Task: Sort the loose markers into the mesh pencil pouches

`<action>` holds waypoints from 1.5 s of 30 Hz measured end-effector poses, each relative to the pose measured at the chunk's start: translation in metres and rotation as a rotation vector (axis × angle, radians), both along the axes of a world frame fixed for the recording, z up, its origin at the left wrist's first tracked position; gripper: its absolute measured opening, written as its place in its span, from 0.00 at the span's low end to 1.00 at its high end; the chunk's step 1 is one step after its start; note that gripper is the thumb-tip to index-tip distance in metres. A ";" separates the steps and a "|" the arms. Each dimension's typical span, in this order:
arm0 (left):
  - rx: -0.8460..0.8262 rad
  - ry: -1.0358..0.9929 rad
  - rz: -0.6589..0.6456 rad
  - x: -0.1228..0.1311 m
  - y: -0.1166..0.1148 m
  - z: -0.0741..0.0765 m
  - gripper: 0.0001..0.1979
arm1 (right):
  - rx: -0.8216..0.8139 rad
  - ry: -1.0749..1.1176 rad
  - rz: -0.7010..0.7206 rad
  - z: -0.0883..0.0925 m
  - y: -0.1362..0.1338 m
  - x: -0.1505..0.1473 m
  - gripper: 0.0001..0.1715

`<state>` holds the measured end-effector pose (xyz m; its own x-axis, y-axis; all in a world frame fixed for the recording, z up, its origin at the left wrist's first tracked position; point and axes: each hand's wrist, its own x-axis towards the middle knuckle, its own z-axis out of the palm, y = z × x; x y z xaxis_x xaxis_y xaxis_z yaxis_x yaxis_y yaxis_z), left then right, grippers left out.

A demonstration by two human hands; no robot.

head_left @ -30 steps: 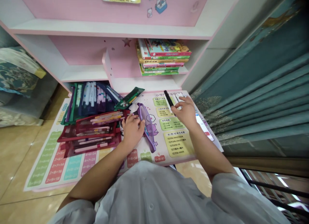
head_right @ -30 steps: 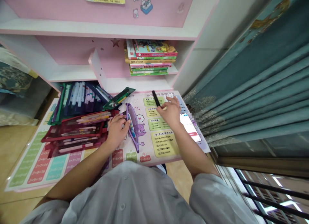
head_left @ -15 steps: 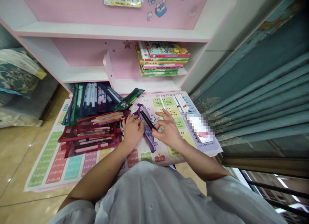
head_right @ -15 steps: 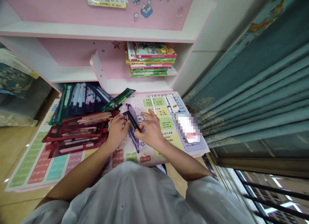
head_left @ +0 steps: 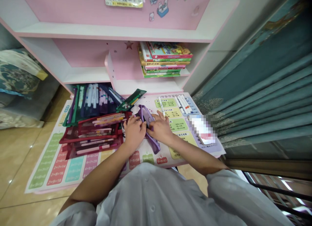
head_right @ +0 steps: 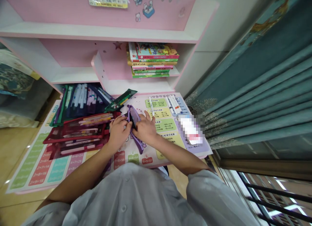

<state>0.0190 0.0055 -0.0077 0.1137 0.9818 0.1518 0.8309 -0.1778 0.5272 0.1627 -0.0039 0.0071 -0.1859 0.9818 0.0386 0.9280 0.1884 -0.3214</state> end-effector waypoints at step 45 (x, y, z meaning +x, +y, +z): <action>0.014 -0.020 -0.002 -0.001 0.001 -0.004 0.14 | 0.158 0.320 -0.126 0.015 0.009 0.021 0.11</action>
